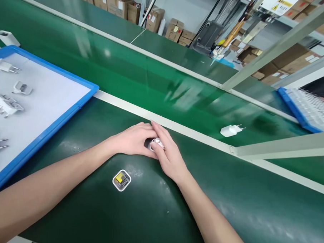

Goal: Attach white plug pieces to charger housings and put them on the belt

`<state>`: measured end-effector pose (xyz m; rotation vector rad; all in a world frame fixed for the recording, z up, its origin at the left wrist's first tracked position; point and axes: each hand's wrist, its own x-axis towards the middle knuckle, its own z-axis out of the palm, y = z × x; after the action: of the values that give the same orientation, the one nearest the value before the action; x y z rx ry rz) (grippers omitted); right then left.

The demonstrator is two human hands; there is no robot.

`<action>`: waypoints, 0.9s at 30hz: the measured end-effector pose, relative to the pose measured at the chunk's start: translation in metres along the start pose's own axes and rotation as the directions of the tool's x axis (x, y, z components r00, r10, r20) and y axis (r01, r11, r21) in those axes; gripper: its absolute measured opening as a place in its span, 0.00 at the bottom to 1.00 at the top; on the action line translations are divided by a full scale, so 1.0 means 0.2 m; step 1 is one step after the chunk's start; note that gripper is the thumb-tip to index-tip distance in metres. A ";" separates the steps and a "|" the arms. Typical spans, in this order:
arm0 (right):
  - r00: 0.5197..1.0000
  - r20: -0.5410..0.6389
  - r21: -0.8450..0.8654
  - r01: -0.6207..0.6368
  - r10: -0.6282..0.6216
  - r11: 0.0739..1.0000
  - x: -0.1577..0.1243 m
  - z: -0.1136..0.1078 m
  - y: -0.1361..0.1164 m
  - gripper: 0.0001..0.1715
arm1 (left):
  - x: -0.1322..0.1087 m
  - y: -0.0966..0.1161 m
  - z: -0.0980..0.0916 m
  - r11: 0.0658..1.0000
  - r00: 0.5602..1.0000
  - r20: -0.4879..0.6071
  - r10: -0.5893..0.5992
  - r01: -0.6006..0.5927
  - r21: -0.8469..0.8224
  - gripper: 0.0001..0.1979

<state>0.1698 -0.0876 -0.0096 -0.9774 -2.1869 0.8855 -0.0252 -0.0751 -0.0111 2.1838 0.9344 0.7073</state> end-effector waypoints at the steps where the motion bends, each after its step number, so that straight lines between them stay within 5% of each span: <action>1: 1.000 -0.013 -0.020 -0.018 0.018 1.000 -0.01 0.00 0.00 0.30 | 0.00 -0.01 0.01 1.000 1.000 0.000 0.018 -0.018 -0.001 0.16; 6: 0.960 -0.274 -0.081 -0.089 0.064 0.993 -0.05 -0.04 0.02 0.21 | 0.01 -0.04 0.02 0.998 0.999 0.012 0.037 -0.038 0.048 0.18; 11: 0.938 -0.347 -0.143 -0.042 -0.011 0.989 -0.07 -0.03 0.01 0.09 | 0.02 -0.05 0.02 0.999 1.000 0.021 0.019 -0.020 0.042 0.20; 27: 0.980 -0.099 -0.449 0.113 -0.175 0.886 -0.04 -0.08 -0.08 0.02 | 0.01 -0.03 0.03 0.999 1.000 0.012 0.006 -0.007 0.049 0.19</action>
<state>0.1806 -0.0971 0.0106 -1.0260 -2.3522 0.2400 -0.0225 -0.0724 -0.0183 2.2322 0.9483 0.6809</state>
